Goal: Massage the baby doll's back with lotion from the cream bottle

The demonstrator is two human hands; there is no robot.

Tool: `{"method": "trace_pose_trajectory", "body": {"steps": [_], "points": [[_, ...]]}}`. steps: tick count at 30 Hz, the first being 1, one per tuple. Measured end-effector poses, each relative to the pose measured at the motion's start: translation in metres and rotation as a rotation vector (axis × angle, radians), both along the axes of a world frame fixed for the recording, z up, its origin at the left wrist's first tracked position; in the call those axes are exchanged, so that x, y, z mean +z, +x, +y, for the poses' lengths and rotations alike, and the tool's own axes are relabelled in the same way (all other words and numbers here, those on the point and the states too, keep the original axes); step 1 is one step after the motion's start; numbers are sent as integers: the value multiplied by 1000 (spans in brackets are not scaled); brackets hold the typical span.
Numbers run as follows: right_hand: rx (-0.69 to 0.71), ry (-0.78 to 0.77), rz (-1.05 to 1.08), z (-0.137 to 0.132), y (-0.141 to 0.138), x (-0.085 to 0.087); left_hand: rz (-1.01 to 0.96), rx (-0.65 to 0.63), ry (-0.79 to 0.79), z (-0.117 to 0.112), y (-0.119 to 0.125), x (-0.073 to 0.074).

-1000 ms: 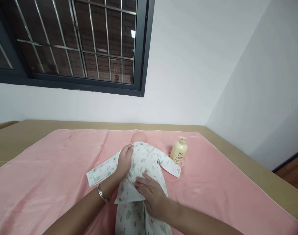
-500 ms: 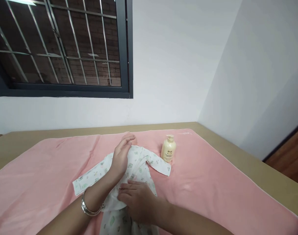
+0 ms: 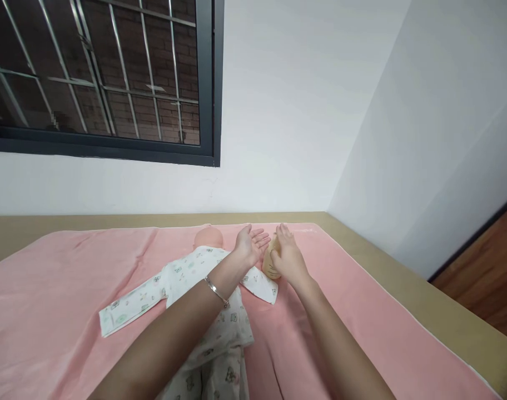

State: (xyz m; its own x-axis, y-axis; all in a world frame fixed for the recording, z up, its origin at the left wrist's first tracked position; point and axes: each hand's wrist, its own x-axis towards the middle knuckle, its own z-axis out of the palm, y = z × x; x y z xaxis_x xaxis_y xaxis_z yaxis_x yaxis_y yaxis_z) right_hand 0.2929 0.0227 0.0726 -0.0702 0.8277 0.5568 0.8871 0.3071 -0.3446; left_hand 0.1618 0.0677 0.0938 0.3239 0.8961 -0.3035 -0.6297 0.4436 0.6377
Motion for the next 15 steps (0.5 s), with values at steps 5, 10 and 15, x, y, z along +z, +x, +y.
{"method": "trace_pose_trajectory", "body": {"steps": [5,10,15], "points": [[-102,-10,-186,2,-6,-9,-6,-2,-29,8,14,-15],[-222,-20,-269,1,-13,7,24,-62,-68,5,14,-26],[-370,-182,-246,5,-29,30,59,-227,-132,-15,4,-36]]}}
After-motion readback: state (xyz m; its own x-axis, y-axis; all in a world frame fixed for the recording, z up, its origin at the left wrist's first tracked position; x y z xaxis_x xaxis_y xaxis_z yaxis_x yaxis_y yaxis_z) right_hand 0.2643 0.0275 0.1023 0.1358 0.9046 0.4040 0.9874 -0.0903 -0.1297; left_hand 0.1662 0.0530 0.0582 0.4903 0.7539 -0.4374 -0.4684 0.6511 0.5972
